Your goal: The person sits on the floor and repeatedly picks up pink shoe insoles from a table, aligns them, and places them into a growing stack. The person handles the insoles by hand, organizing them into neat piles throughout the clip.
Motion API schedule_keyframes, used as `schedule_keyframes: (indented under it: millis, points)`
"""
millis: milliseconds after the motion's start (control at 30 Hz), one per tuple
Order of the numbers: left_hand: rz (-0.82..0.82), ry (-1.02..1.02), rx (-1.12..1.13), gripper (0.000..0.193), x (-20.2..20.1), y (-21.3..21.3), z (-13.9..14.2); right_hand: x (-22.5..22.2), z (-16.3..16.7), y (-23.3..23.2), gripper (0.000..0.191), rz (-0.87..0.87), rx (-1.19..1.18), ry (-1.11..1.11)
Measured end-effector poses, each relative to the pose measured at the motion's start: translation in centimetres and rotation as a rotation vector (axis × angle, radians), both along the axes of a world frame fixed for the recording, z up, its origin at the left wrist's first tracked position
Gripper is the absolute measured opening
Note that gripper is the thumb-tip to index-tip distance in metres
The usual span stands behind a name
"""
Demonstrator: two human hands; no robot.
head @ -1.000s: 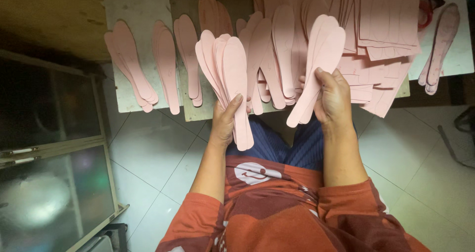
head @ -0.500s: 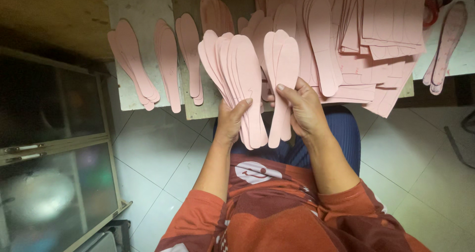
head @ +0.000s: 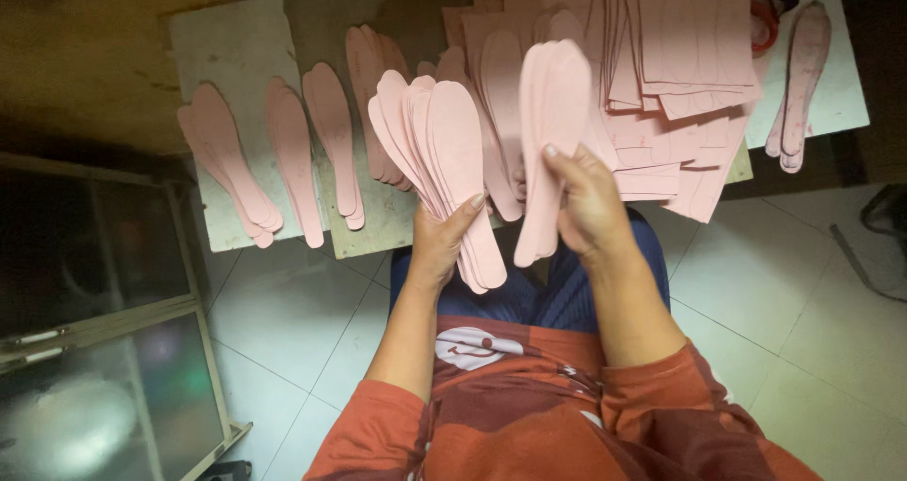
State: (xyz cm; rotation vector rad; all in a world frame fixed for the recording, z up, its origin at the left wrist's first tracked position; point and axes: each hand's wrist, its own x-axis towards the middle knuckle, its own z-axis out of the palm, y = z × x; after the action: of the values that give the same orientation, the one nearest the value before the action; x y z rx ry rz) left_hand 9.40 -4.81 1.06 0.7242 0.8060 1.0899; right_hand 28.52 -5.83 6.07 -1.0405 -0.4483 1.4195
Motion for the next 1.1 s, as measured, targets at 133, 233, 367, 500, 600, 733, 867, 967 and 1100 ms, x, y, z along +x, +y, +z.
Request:
schedule_keyframes:
  millis: [133, 233, 367, 500, 600, 733, 867, 967, 1100]
  points:
    - [-0.060, -0.001, -0.027, 0.040, 0.0, 0.6, 0.1, 6.3, 1.4, 2.5, 0.025, -0.143, 0.018, -0.151]
    - [-0.098, -0.135, -0.061, 0.042, 0.1, 0.8, 0.3, 10.1, 1.7, 4.4, 0.027, -0.152, -0.078, -0.324]
    - [-0.138, -0.214, -0.096, 0.049, 0.9, 1.2, 0.6, 13.7, 0.7, 6.6, 0.041, -0.216, -0.073, -0.569]
    - [-0.179, -0.246, -0.122, 0.048, 2.2, 1.0, 0.6, 15.5, 0.3, 7.9, 0.060, -0.245, -0.125, -1.122]
    - [-0.186, -0.202, -0.107, 0.047, 2.7, 0.8, 0.8, 15.1, -0.1, 7.4, 0.070, -0.221, -0.144, -1.811]
    - [-0.149, -0.086, -0.052, 0.048, 3.4, 0.9, 1.1, 9.4, 0.0, 3.2, 0.042, -0.197, 0.182, -1.146]
    - [-0.178, -0.023, 0.021, 0.048, 4.1, 0.6, 1.2, 1.9, -0.7, -0.5, 0.037, 0.026, 0.080, -0.420]
    - [-0.192, -0.077, -0.002, 0.049, 3.8, 0.3, 1.0, -0.5, -1.2, -0.8, 0.021, -0.117, 0.082, -0.349]
    - [-0.158, -0.248, -0.128, 0.048, 2.6, 0.3, 0.3, -0.7, -1.1, -1.1, 0.019, -0.165, 0.022, -0.285]
